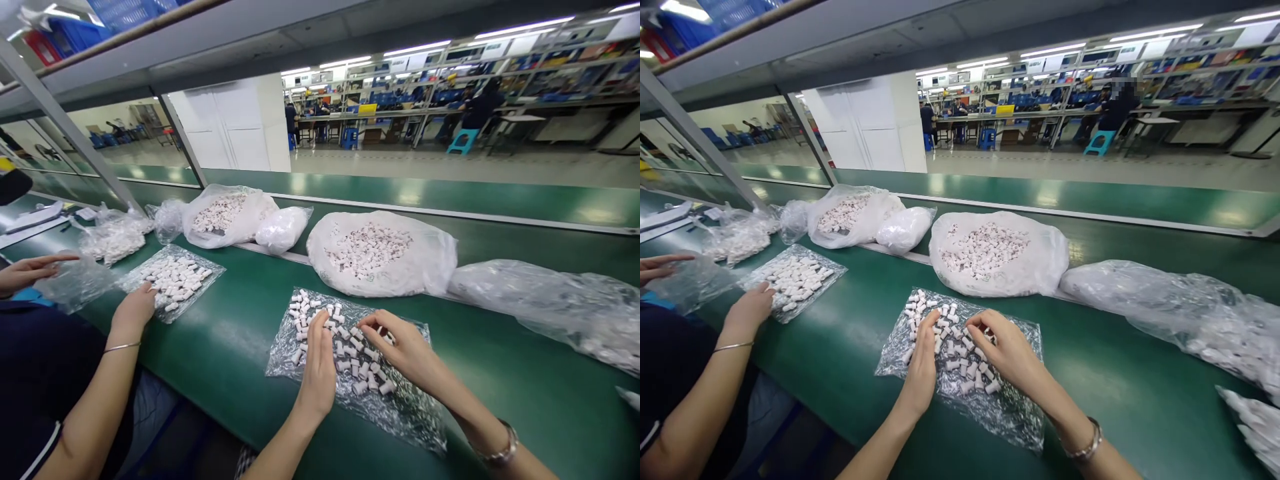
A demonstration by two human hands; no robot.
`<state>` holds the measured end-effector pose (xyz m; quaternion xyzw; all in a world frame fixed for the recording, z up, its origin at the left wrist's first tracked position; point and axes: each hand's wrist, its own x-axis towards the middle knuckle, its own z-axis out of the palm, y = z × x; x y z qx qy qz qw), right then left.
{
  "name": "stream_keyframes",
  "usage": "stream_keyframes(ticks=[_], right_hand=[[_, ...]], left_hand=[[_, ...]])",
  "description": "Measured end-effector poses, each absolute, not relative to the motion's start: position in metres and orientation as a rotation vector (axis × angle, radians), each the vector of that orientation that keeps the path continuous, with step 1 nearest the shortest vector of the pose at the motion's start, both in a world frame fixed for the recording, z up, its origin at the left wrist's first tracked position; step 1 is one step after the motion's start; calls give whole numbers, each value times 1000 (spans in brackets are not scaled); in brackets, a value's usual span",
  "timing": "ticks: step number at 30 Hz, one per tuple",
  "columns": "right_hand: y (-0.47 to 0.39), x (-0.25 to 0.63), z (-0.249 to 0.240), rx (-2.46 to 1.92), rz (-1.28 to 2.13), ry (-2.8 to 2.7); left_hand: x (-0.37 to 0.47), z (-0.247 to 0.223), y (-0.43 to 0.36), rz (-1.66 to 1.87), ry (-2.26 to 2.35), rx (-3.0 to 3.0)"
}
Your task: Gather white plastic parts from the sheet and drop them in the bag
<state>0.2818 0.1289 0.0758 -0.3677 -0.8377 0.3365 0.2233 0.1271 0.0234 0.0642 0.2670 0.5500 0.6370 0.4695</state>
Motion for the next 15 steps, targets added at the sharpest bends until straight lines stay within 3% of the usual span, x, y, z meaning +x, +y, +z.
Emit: stream_keyframes(ticks=[6, 15], right_hand=[[177, 299, 89, -1103, 730, -2294], [307, 262, 85, -1297, 475, -2451]], left_hand=[[118, 66, 37, 1613, 1387, 1011], [5, 47, 118, 1589, 2027, 1639]])
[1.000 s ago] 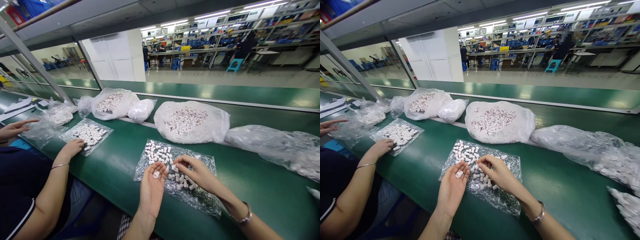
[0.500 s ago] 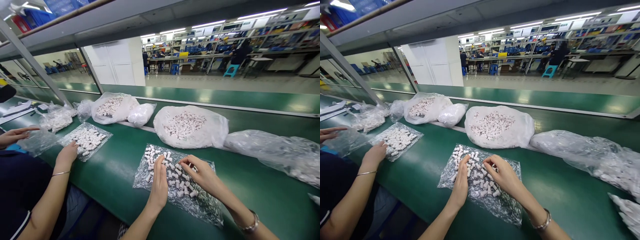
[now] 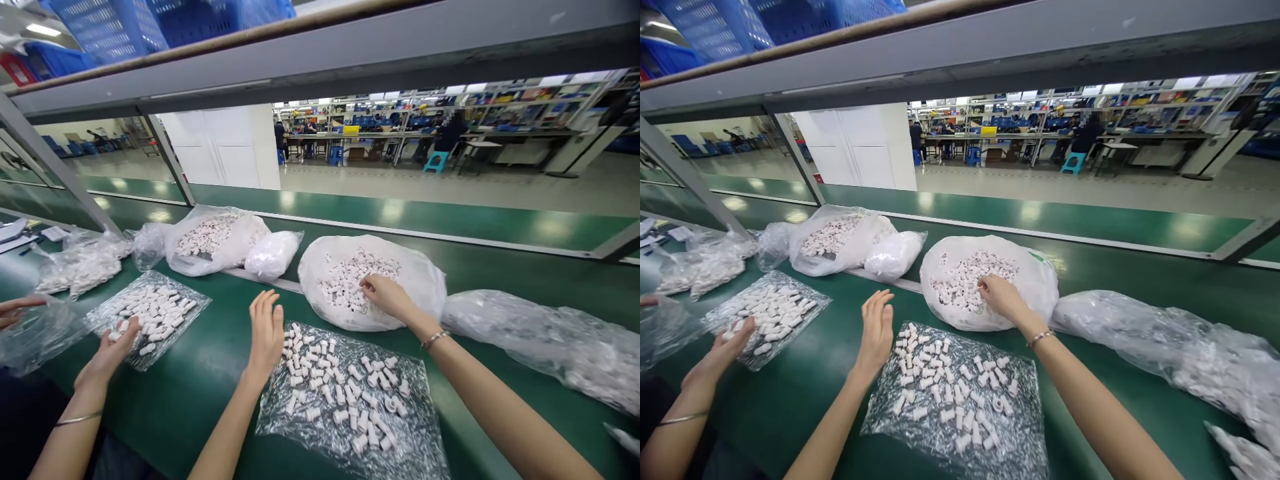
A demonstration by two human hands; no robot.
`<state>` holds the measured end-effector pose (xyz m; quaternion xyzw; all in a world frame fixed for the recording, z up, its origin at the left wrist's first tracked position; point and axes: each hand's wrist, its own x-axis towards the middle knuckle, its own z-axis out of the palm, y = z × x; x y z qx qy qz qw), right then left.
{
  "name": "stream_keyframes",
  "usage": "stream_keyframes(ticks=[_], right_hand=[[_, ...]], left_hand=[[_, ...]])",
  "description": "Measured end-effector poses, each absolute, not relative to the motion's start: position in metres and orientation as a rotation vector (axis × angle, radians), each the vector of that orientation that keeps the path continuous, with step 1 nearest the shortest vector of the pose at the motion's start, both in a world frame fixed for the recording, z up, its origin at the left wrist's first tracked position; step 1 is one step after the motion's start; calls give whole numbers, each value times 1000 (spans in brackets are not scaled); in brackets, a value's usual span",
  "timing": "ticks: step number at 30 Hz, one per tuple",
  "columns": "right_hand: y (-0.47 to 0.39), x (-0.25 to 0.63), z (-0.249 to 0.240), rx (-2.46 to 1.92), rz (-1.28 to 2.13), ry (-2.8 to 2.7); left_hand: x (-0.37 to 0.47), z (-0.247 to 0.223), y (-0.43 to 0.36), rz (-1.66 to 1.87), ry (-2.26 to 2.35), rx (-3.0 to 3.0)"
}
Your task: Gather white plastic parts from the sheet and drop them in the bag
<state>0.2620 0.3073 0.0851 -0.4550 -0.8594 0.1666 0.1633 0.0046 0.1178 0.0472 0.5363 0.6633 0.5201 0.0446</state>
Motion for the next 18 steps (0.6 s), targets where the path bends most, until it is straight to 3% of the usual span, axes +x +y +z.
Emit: stream_keyframes(ticks=[7, 18], right_hand=[[347, 247, 77, -1180, 784, -2483], [352, 264, 78, -1106, 1128, -2017]], left_hand=[[-31, -1, 135, 1496, 2108, 1590], [-25, -9, 140, 1351, 2067, 1590]])
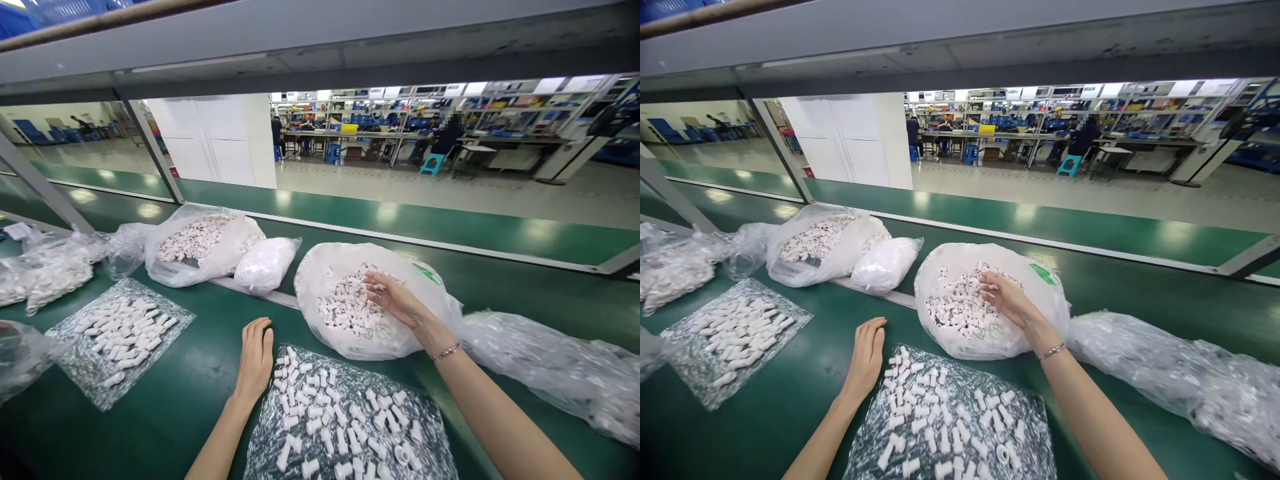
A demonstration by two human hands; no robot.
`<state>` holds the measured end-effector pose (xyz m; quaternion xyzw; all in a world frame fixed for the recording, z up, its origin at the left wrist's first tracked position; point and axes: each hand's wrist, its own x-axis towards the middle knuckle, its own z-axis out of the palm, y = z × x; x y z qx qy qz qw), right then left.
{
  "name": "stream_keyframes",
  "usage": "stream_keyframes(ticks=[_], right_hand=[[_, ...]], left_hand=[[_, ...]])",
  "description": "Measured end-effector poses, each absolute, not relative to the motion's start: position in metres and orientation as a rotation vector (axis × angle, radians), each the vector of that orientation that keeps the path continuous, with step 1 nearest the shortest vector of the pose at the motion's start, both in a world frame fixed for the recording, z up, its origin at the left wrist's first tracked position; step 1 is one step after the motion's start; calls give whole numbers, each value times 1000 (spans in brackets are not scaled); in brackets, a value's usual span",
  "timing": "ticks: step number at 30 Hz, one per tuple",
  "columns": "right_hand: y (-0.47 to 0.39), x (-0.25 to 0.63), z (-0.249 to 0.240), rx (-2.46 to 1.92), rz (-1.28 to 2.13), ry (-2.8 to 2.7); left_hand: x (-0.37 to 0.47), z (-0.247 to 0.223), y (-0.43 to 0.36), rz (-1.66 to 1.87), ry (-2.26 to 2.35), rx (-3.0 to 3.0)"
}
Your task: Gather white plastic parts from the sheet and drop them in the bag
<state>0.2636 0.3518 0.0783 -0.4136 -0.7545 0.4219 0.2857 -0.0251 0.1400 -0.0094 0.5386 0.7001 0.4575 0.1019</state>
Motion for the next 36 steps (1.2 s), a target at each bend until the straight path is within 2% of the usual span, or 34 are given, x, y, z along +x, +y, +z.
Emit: stream_keyframes(ticks=[10, 19, 24, 31, 36], right_hand=[[359, 241, 68, -1229, 1079, -2255], [323, 269, 92, -1120, 1300, -1917], [320, 245, 87, -1225, 1173, -2012], [332, 200, 66, -1417, 783, -2356], [323, 214, 78, -1346, 744, -2413]], left_hand=[[-28, -11, 139, 1338, 2053, 1612], [-29, -14, 144, 1381, 2049, 1640], [-30, -12, 143, 1399, 2044, 1662], [-31, -13, 144, 1393, 2026, 1677], [-31, -13, 144, 1380, 2034, 1683]])
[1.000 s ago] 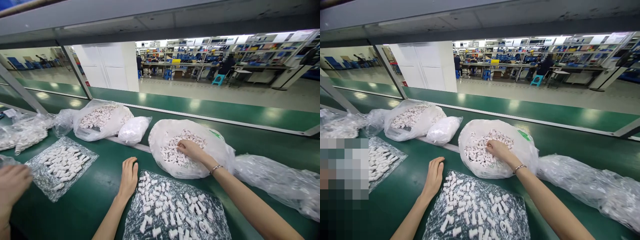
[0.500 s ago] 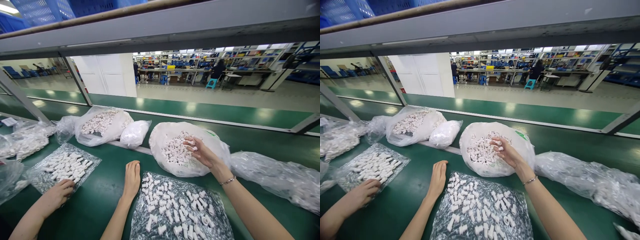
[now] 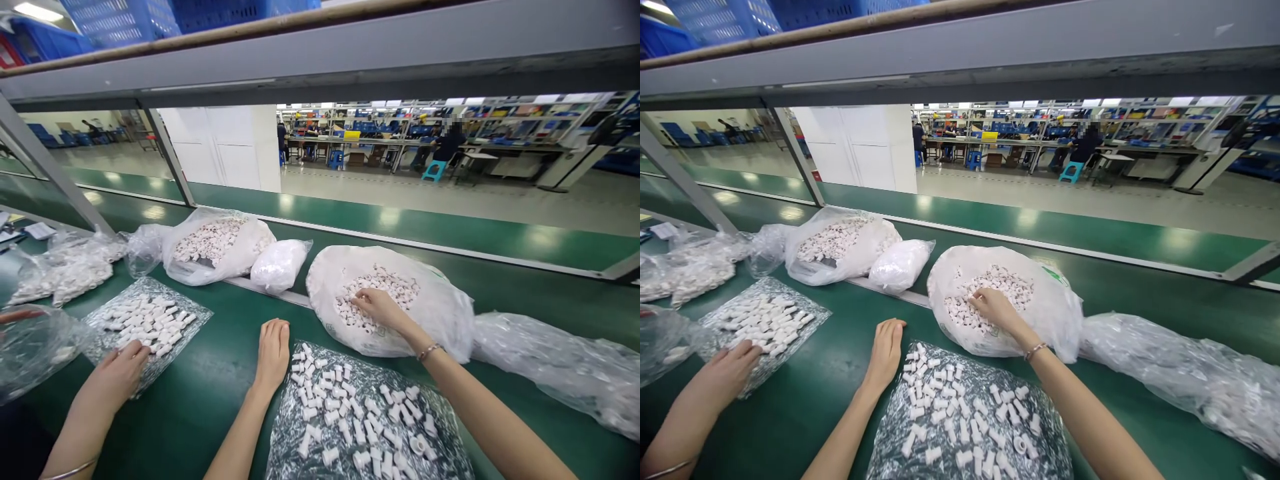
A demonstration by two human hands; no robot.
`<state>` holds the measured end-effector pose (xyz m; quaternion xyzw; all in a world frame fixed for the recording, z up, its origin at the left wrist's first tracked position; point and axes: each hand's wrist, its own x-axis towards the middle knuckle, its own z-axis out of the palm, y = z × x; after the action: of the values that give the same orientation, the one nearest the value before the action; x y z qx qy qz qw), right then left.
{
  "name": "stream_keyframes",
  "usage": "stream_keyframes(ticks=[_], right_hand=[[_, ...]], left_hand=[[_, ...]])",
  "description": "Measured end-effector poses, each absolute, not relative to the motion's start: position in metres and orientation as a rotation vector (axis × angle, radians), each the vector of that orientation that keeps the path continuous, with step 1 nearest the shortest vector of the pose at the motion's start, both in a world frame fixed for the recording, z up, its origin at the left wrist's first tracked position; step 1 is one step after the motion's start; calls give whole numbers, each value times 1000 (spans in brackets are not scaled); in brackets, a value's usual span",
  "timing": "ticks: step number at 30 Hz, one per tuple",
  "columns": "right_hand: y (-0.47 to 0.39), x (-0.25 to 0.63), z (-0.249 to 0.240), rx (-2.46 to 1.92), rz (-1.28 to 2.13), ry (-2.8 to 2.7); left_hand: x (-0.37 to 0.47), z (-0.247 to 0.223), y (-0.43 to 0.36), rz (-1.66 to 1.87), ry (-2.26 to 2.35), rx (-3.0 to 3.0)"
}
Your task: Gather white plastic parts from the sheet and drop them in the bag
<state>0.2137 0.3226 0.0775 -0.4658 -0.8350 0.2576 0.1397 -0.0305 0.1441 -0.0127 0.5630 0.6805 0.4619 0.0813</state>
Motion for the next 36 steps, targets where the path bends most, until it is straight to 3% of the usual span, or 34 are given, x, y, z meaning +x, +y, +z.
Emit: stream_keyframes(ticks=[9, 16, 24, 31, 36], right_hand=[[210, 264, 112, -1031, 1170, -2538], [144, 262, 68, -1026, 571, -2793], [137, 292, 87, -1050, 564, -2580], [128, 391, 114, -1462, 599, -2232], [152, 486, 114, -1700, 96, -1881]], left_hand=[[-31, -11, 143, 1370, 2046, 1698], [-28, -6, 137, 1423, 2073, 1725], [-3, 26, 116, 1511, 2092, 1720], [70, 75, 99, 1518, 1665, 2040], [138, 92, 103, 1336, 1310, 2269]])
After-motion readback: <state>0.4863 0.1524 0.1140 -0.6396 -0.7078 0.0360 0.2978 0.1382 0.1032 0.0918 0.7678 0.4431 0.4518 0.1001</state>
